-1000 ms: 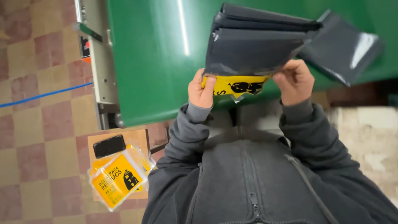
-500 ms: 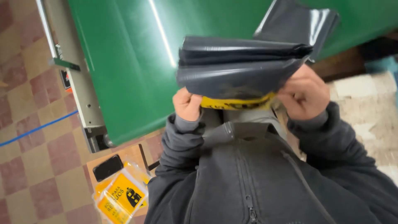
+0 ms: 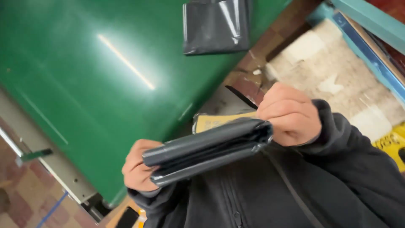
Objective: The person is folding black plastic bags and placing them into yellow plastic packaging sleeves.
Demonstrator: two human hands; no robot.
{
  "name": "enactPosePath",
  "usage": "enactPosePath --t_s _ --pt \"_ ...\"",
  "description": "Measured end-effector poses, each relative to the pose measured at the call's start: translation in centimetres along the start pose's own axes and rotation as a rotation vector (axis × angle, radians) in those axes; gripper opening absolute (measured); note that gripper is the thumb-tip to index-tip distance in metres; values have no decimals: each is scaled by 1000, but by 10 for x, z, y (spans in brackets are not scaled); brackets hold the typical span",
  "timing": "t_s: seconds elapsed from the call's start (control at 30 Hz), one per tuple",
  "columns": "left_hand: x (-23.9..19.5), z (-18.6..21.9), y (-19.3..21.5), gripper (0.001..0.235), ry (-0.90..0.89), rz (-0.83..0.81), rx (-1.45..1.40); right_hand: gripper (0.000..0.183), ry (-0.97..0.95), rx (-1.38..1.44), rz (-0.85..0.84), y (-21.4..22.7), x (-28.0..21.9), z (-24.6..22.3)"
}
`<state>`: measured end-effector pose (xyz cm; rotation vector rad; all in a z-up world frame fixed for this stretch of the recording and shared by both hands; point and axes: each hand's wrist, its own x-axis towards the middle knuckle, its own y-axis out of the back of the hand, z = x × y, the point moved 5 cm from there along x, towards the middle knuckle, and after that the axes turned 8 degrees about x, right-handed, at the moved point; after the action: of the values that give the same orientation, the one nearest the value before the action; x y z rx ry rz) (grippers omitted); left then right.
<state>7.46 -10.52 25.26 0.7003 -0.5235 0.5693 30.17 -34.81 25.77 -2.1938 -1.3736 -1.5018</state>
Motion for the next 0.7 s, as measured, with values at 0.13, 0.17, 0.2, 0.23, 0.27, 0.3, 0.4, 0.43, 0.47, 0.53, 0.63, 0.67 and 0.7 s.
enactPosePath --t_s 0.13,0.17,0.2,0.23,0.27,0.3,0.4,0.43,0.47,0.53,0.63,0.67,0.7 --pt "7 10 -16 17 -175 206 -10 7 -35 36 91 11 -11 0" --pt "6 17 -18 21 -179 332 54 7 -109 92 109 11 -14 1" --pt "1 10 -7 21 -172 316 52 7 -122 94 122 13 -24 -3" --pt "-4 8 -10 18 -357 128 -138 8 -89 89 121 22 -31 -4" --pt "-12 7 -12 20 -540 -65 -326 11 -56 84 120 30 -38 -5" --pt "17 24 -19 20 -530 -71 -332 11 -68 86 125 29 -47 -8" --pt "71 64 -56 23 -728 -355 -240 16 -114 132 324 38 -76 -14" --pt "74 66 -64 22 -765 -368 -228 13 -126 156 376 43 -86 -15" --pt "76 69 -72 22 -803 -381 -215 12 -138 180 428 49 -95 -15" --pt "96 79 -84 20 -810 -406 -234 16 -180 191 382 57 -92 -15" --pt "106 77 -102 17 -821 -480 -272 25 -230 209 285 73 -105 -18" --pt "107 73 -108 19 -820 -534 -289 27 -241 217 237 80 -112 -19" --pt "107 70 -115 19 -820 -532 -285 27 -238 219 235 85 -119 -24"
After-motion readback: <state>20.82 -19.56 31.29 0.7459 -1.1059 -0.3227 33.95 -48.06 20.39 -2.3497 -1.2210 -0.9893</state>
